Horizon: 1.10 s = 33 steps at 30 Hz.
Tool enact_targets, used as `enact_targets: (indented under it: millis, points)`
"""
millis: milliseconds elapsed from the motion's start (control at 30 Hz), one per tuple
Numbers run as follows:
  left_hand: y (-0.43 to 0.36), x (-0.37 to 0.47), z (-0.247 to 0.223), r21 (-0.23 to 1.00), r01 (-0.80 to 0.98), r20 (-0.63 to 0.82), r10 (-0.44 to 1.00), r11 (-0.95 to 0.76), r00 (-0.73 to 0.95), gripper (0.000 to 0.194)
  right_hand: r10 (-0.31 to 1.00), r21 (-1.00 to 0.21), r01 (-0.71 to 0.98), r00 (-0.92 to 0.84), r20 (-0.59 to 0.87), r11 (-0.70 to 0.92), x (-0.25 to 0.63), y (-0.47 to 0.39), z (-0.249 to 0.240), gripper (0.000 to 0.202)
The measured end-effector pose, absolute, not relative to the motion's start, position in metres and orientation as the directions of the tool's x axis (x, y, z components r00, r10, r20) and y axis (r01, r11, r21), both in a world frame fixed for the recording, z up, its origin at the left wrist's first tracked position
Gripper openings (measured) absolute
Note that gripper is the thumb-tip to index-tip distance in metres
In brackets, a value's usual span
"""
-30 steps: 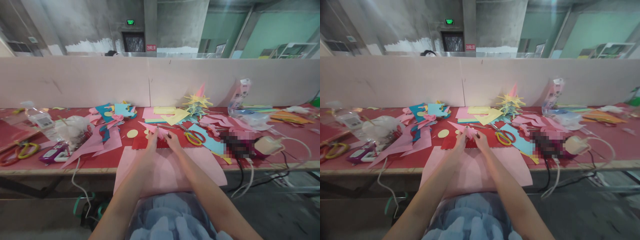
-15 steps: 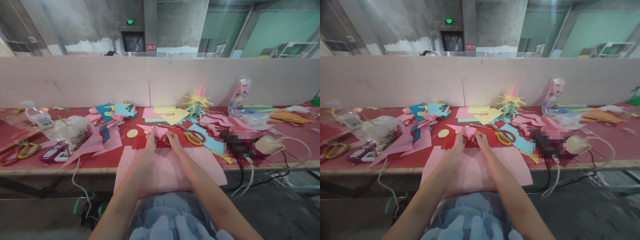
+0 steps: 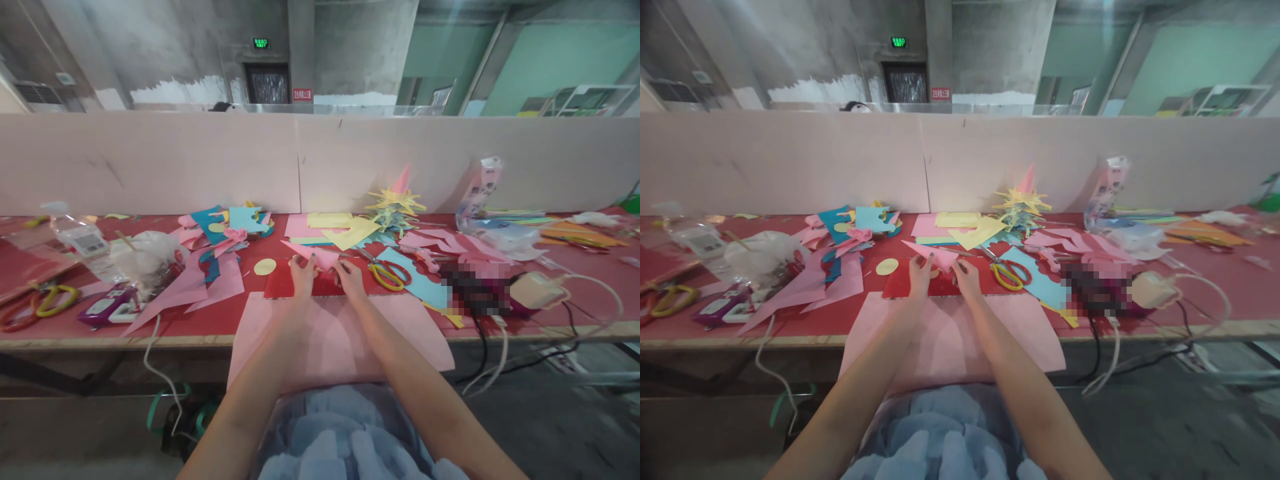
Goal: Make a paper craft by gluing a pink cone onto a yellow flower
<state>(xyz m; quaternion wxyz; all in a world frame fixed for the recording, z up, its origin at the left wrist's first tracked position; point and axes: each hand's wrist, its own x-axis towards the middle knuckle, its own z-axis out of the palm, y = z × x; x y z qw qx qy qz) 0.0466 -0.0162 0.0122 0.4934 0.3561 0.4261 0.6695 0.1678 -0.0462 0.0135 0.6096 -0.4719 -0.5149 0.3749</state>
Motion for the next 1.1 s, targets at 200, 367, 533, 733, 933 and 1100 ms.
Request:
enact_targets:
  millis: [200, 367, 533, 733, 933, 1100]
  points:
    - [-0.027, 0.047, 0.021, 0.943, -0.158, 0.243, 0.930, -0.294, -0.277, 0.017, 0.936, -0.971, -0.028, 0.272, 0.222, 0.238, 0.172, -0.040, 0.008, 0.041]
    - [-0.034, 0.052, 0.025, 0.934, -0.085, 0.332, 0.933, -0.346, -0.140, 0.010, 0.945, -0.975, -0.034, 0.255, 0.204, 0.219, 0.171, -0.040, 0.008, 0.041]
    - [-0.033, 0.053, 0.023, 0.938, -0.053, 0.339, 0.938, -0.343, -0.076, 0.009, 0.953, -0.977, -0.020, 0.225, 0.202, 0.212, 0.169, -0.042, 0.010, 0.038]
    - [-0.028, 0.052, 0.018, 0.942, -0.033, 0.333, 0.941, -0.335, -0.067, 0.007, 0.953, -0.979, -0.004, 0.227, 0.199, 0.206, 0.169, -0.045, 0.013, 0.034]
    - [-0.027, 0.052, 0.017, 0.942, 0.001, 0.333, 0.940, -0.334, -0.074, 0.007, 0.957, -0.981, 0.007, 0.220, 0.190, 0.194, 0.169, -0.044, 0.012, 0.033]
    - [-0.027, 0.053, 0.016, 0.932, 0.040, 0.363, 0.929, -0.361, -0.066, 0.008, 0.955, -0.981, 0.029, 0.229, 0.191, 0.190, 0.169, -0.045, 0.013, 0.030]
